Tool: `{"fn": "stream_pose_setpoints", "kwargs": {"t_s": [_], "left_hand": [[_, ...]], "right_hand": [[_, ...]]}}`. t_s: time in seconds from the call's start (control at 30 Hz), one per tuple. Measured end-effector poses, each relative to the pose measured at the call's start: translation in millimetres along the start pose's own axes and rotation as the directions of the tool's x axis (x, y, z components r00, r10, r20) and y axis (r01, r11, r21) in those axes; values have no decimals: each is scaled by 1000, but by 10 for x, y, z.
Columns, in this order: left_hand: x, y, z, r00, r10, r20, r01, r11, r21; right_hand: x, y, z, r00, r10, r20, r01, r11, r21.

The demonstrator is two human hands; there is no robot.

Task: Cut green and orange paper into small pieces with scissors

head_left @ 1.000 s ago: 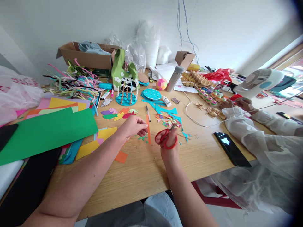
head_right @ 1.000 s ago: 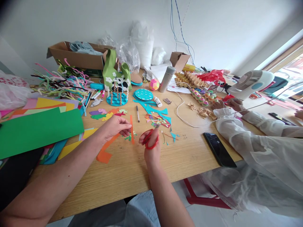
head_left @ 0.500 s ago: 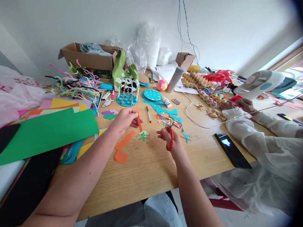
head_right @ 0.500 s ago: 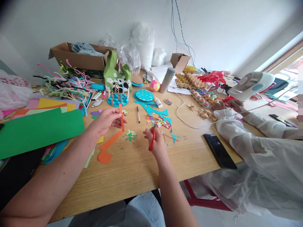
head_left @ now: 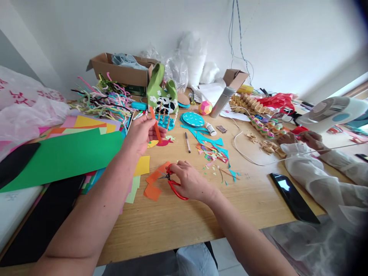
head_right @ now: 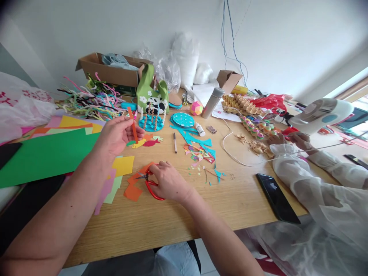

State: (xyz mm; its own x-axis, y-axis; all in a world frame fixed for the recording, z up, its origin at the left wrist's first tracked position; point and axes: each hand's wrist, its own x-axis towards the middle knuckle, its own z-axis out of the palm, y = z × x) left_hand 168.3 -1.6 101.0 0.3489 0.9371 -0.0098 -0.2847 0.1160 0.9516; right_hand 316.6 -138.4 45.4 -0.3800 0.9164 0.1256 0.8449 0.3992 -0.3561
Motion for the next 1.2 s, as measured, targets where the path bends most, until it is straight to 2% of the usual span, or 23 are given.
{"fn": "stream_pose_setpoints", "kwargs": {"t_s": [0.13,0.23,0.33,0.4,0.5,0.57,0.67,0.77,0.9,1.1,1.2], "left_hand": [[18,63,-79,999,47,3,-47,999,-15],[30,57,-101,998,56,34,-55,998,-25],[33,19,-94,998,56,43,-54,998,-28],[24,-24,-66,999,11,50,-11,1000,-1],[-6,-117,15,981,-120,150,102,987,122],[-35,-194,85,956,-208,206,161,961,225],[-80,-316,182,928,-265,261,185,938,295],[-114,-431,242,878,-335,344,216,915,340],[-122,-541,267,834,-391,390,237,891,387],[-102,-619,260,790,-462,403,349,880,324],[-121,-688,291,786,-469,404,363,878,312]], "right_hand": [[188,-45,115,994,-3,108,15,994,-109],[299,-40,135,992,-29,119,38,997,-69],[324,40,66,1000,-24,11,22,989,144],[291,138,-30,993,83,-84,-46,928,370],[220,302,-203,915,357,-186,-172,765,621],[189,389,-287,860,458,-228,-181,689,702],[190,465,-311,835,479,-271,-90,605,791],[226,501,-249,803,512,-306,-25,541,840],[227,516,-174,776,575,-260,-55,472,880],[127,490,-83,736,646,-202,-116,415,902],[102,471,-16,712,671,-207,-101,390,915]]}}
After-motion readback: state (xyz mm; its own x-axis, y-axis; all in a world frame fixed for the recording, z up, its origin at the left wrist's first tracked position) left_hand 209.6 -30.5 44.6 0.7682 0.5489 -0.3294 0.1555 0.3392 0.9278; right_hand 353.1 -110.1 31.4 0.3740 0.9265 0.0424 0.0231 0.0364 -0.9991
